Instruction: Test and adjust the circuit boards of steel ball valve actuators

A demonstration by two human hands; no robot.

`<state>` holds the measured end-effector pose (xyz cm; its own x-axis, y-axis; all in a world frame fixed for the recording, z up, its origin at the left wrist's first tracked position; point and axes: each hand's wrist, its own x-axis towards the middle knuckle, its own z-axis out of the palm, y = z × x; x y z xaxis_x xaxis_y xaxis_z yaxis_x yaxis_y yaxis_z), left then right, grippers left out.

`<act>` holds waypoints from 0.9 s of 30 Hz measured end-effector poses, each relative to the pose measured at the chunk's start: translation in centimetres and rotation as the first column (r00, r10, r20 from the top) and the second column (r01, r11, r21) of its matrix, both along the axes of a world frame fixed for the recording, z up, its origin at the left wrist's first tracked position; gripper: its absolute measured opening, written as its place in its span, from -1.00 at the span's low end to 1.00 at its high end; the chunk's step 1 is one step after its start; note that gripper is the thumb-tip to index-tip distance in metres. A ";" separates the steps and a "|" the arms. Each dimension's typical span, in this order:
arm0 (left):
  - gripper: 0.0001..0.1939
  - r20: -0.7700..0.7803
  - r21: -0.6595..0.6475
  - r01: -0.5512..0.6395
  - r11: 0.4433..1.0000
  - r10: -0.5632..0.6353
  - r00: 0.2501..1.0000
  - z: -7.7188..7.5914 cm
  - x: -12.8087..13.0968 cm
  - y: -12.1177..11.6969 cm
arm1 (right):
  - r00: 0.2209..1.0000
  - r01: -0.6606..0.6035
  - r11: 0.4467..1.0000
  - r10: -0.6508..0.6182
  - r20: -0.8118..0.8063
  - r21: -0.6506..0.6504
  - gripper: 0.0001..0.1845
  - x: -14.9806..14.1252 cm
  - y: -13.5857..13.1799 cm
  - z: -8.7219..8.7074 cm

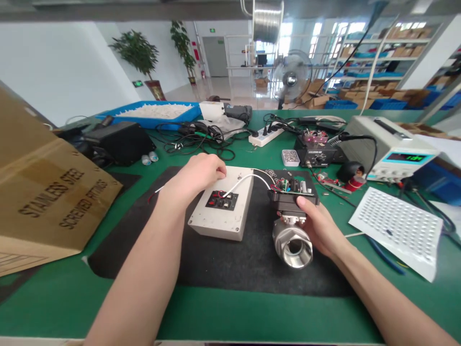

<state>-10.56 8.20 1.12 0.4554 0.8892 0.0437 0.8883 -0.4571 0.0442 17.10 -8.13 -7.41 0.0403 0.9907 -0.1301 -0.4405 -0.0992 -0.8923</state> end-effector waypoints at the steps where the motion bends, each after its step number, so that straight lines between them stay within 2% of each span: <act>1: -0.79 -0.003 0.000 -0.002 1.000 0.002 1.000 0.1 0.0 0.0 | 1.000 0.003 1.000 -0.003 0.009 -0.003 -0.52 0.0 0.0 0.0; 18: -0.76 -0.038 0.031 -0.026 0.999 0.027 0.999 -0.2 -0.1 0.2 | 0.998 0.009 1.000 -0.009 0.058 -0.006 -0.47 -0.2 -0.1 0.4; 27: -0.75 -0.069 0.032 -0.020 0.999 0.022 0.997 -0.3 0.0 0.3 | 1.000 0.006 1.000 -0.006 0.020 0.004 -0.43 -0.3 -0.2 0.4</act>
<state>-10.60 8.53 0.85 0.4396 0.8973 0.0412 0.8981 -0.4385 -0.0318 16.81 -8.36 -7.04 0.0485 0.9910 -0.1249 -0.4230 -0.0930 -0.9013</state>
